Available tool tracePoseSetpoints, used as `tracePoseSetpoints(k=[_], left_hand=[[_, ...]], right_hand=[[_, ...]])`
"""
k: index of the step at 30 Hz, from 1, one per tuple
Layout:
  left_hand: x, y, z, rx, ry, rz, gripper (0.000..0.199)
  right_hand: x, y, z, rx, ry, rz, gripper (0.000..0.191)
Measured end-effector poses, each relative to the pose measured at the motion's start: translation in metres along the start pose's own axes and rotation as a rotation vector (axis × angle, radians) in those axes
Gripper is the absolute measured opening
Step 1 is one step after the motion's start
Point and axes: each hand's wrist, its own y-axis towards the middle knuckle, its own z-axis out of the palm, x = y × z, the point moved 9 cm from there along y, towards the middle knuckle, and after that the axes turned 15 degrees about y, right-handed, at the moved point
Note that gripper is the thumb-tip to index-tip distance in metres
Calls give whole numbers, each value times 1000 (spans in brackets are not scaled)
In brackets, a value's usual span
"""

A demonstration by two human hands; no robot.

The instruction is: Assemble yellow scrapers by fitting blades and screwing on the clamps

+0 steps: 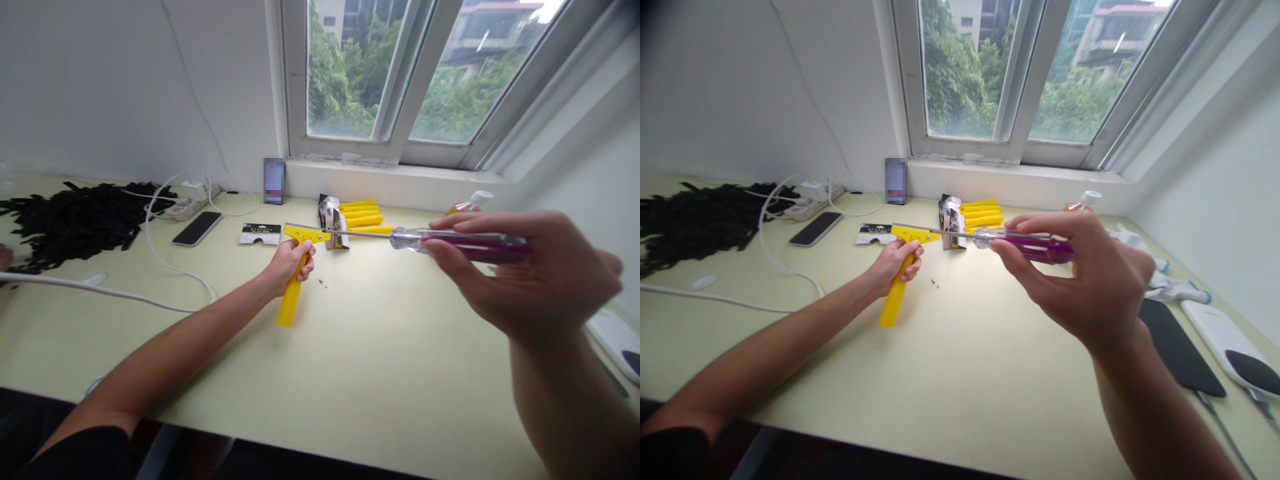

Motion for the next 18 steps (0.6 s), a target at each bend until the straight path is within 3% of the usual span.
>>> tracePoseSetpoints(k=[9,18], left_hand=[[-2,0,1,2,2,3,23],[-1,0,2,11,-6,6,24]], right_hand=[[-3,-1,3,99,-37,11,33],[1,3,3,61,-14,46,30]])
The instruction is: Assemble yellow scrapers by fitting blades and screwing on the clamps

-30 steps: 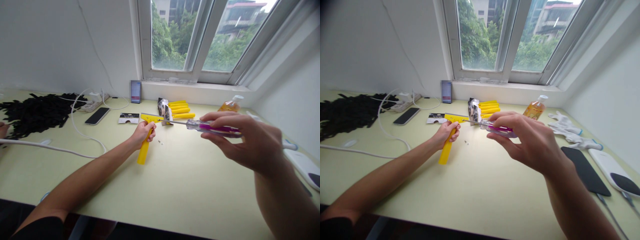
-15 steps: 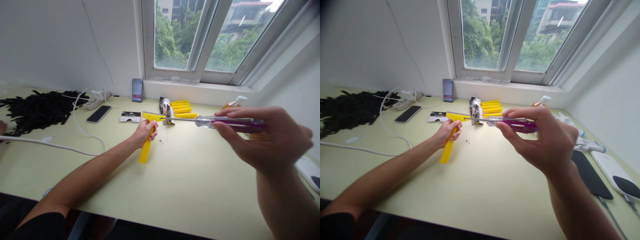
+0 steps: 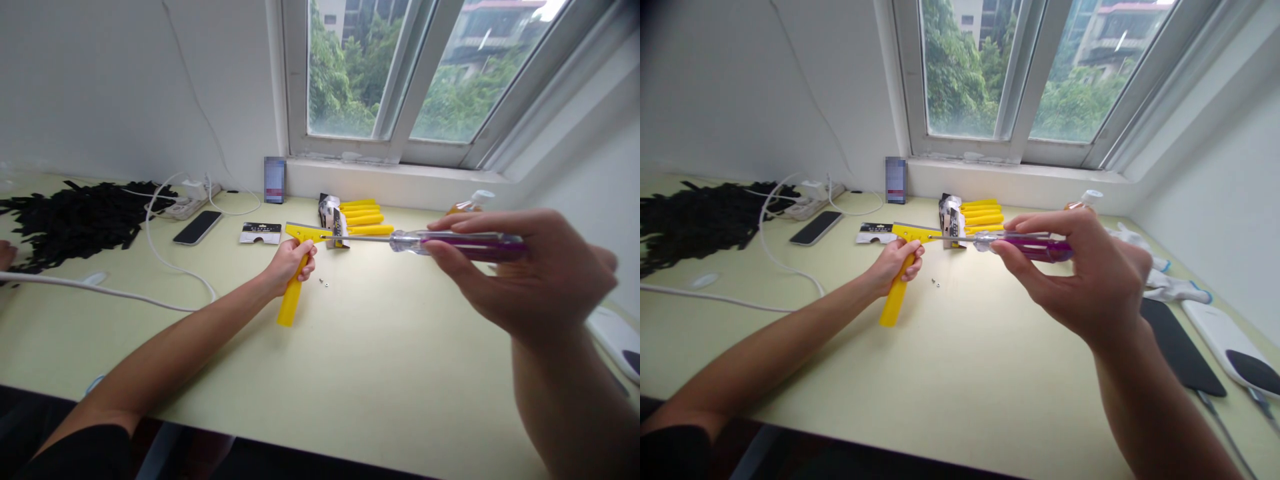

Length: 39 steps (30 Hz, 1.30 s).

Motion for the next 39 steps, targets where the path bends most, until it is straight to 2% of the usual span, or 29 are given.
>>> tracePoseSetpoints(k=[8,14,19,26,30,32,37,39], left_hand=[[1,1,-1,-1,5,1,24],[2,1,0,8,7,12,26],[2,1,0,7,7,4,26],[4,1,1,27,-18,1,27],[4,1,1,35,-10,17,29],[3,1,1,28,10,29,29],[0,-2,2,-12,64,45,28],[-2,-3,1,-42,79,46,27]], right_hand=[[-1,0,-1,-33,6,40,28],[-4,0,1,-12,-11,21,28],[-2,1,1,41,30,-50,31],[2,3,2,74,26,-45,30],[-8,3,-1,38,-35,46,24],[-13,3,-3,19,-49,94,27],[-30,2,-9,-93,-19,344,30],[-32,2,-12,-171,-28,385,28]])
